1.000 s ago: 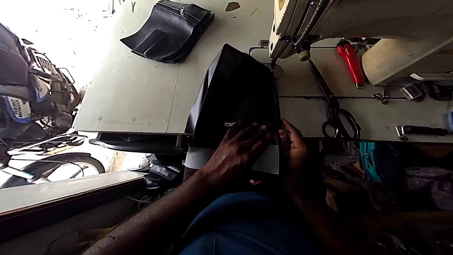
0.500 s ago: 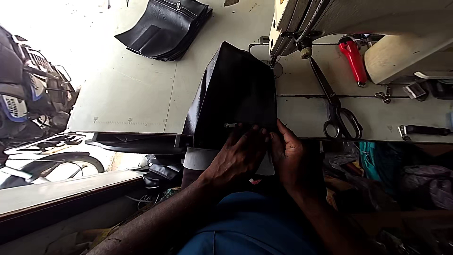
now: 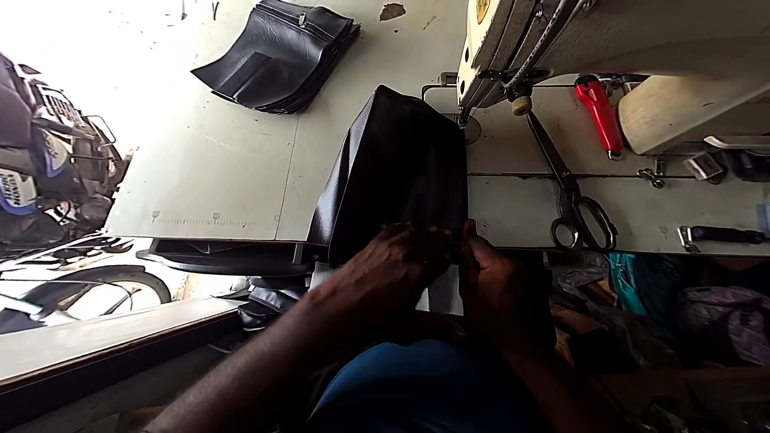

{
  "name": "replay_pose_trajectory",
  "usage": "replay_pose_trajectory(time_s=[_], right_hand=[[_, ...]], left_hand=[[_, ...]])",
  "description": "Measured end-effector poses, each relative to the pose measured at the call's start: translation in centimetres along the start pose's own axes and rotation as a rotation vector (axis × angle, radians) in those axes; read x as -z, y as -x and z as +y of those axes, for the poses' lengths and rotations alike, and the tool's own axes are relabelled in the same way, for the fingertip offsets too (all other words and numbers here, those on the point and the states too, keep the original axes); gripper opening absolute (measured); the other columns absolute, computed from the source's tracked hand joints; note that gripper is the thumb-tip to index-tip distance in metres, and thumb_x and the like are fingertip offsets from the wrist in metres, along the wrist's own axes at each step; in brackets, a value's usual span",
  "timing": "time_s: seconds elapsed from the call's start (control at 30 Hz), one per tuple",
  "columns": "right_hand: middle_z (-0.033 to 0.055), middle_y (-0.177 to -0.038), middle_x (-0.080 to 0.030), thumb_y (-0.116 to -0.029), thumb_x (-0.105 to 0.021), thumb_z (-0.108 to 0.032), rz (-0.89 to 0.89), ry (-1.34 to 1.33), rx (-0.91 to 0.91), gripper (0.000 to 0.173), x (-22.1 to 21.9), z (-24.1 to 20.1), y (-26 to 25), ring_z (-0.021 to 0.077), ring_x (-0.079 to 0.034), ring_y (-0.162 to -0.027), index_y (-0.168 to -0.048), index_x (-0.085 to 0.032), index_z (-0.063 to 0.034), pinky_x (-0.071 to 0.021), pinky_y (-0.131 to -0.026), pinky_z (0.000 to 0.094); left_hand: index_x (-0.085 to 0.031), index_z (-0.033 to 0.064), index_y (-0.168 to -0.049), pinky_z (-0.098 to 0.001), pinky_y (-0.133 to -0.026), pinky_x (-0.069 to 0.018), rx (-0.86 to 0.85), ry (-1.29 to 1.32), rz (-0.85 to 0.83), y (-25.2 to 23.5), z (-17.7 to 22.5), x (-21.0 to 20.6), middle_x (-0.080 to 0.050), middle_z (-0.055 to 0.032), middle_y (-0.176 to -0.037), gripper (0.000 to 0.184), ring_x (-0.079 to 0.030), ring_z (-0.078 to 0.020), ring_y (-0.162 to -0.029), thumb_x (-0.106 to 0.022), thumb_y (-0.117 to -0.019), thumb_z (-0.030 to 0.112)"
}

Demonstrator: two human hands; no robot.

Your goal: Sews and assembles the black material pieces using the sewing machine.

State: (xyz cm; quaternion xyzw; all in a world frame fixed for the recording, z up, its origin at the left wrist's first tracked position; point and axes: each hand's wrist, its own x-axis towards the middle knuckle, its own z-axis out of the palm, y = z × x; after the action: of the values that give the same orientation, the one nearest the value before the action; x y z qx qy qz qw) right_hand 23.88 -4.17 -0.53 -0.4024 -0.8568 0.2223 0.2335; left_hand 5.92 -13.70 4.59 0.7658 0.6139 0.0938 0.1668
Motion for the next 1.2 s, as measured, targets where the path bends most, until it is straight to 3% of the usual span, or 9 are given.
replay_pose_trajectory(time_s=[0.07,0.1,0.13,0.2,0.23,0.3,0.43,0.57,1.2], right_hand=[[0.0018,-0.058,-0.058,-0.0978,-0.053,-0.02,-0.082,0.157,0.049,0.046,0.4,-0.3,-0.1,0.0175,-0.055,-0.045,-0.14,-0.063,-0.0046,-0.048,-0.043,0.0376],[0.0043,-0.058,-0.06,-0.0945,-0.055,-0.017,-0.109,0.239,0.071,0.05,0.6,-0.6,-0.1,0.0207,-0.058,-0.046,-0.142,-0.061,-0.0034,-0.0494,-0.043,0.0396],[0.0056,-0.06,-0.061,-0.0953,-0.056,-0.016,-0.133,0.309,0.074,0.049,0.7,-1.0,-0.2,0.0223,-0.06,-0.047,-0.142,-0.06,-0.004,-0.0509,-0.045,0.0404],[0.0061,-0.059,-0.061,-0.0923,-0.06,-0.013,-0.163,0.407,0.084,0.054,1.0,-1.7,-0.5,0.023,-0.061,-0.048,-0.145,-0.057,-0.0018,-0.0522,-0.046,0.0398],[0.0051,-0.058,-0.06,-0.0903,-0.062,-0.013,-0.173,0.443,0.093,0.057,1.1,-1.8,-0.6,0.0224,-0.06,-0.048,-0.146,-0.056,-0.001,-0.0514,-0.046,0.0389],[0.0036,-0.056,-0.058,-0.0903,-0.061,-0.012,-0.163,0.469,0.104,0.055,1.3,-2.0,-0.7,0.0211,-0.059,-0.046,-0.144,-0.058,-0.0015,-0.0497,-0.045,0.0379],[0.0024,-0.055,-0.059,-0.092,-0.056,-0.013,-0.092,0.413,0.107,0.047,1.0,-1.7,-0.9,0.0192,-0.059,-0.045,-0.137,-0.066,-0.0038,-0.0482,-0.043,0.0366],[0.0018,-0.056,-0.06,-0.0934,-0.055,-0.016,-0.068,0.371,0.104,0.045,0.9,-1.5,-1.0,0.0178,-0.058,-0.044,-0.135,-0.068,-0.0046,-0.0472,-0.041,0.0357],[0.0014,-0.055,-0.06,-0.0934,-0.052,-0.014,-0.078,0.354,0.121,0.044,1.0,-1.2,-1.6,0.0165,-0.055,-0.042,-0.132,-0.069,-0.0015,-0.0436,-0.039,0.0342]], left_hand=[[-0.075,0.0229,-0.123,-0.042,-0.102,-0.0546,-0.019,0.168,-0.007,-1.6,-1.6,2.5,-0.072,0.005,-0.127,0.072,-0.065,-0.011,-0.122,-0.044,-0.0923,0.08],[-0.077,0.0208,-0.114,-0.0388,-0.084,-0.0609,-0.018,0.201,0.082,-2.9,-2.6,2.9,-0.075,0.0052,-0.103,0.061,-0.071,-0.009,-0.097,-0.046,-0.0976,0.071],[-0.076,0.0185,-0.109,-0.0382,-0.076,-0.0603,0.01,0.175,0.196,-4.5,-3.4,3.0,-0.073,0.0038,-0.091,0.051,-0.07,-0.0104,-0.086,-0.048,-0.1025,0.06],[-0.069,0.0194,-0.131,-0.0441,-0.095,-0.0535,0.134,-0.017,0.335,-8.0,-4.5,2.5,-0.072,-0.0007,-0.118,0.042,-0.064,-0.02,-0.116,-0.048,-0.1061,0.047],[-0.062,0.0213,-0.141,-0.0485,-0.099,-0.0474,0.189,-0.122,0.366,-9.6,-5.1,1.8,-0.067,-0.0036,-0.128,0.047,-0.057,-0.0257,-0.126,-0.048,-0.1053,0.049],[-0.052,0.025,-0.151,-0.0534,-0.099,-0.0422,0.282,-0.264,0.369,-11.7,-5.9,0.2,-0.06,-0.0088,-0.136,0.06,-0.052,-0.0317,-0.129,-0.043,-0.1025,0.06],[-0.056,0.0288,-0.147,-0.0516,-0.101,-0.039,0.349,-0.281,0.378,-12.2,-6.6,-1.2,-0.054,-0.0035,-0.147,0.062,-0.048,-0.0277,-0.134,-0.036,-0.1005,0.065],[-0.055,0.0248,-0.149,-0.0514,-0.104,-0.0381,0.332,-0.231,0.34,-12.3,-6.9,-1.4,-0.042,0.0005,-0.162,0.064,-0.04,-0.0259,-0.145,-0.033,-0.1016,0.063],[-0.044,0.0211,-0.157,-0.0563,-0.111,-0.0319,0.338,-0.16,0.24,-12.6,-6.9,-1.0,-0.031,-0.0009,-0.169,0.067,-0.033,-0.0288,-0.152,-0.03,-0.1047,0.06]])
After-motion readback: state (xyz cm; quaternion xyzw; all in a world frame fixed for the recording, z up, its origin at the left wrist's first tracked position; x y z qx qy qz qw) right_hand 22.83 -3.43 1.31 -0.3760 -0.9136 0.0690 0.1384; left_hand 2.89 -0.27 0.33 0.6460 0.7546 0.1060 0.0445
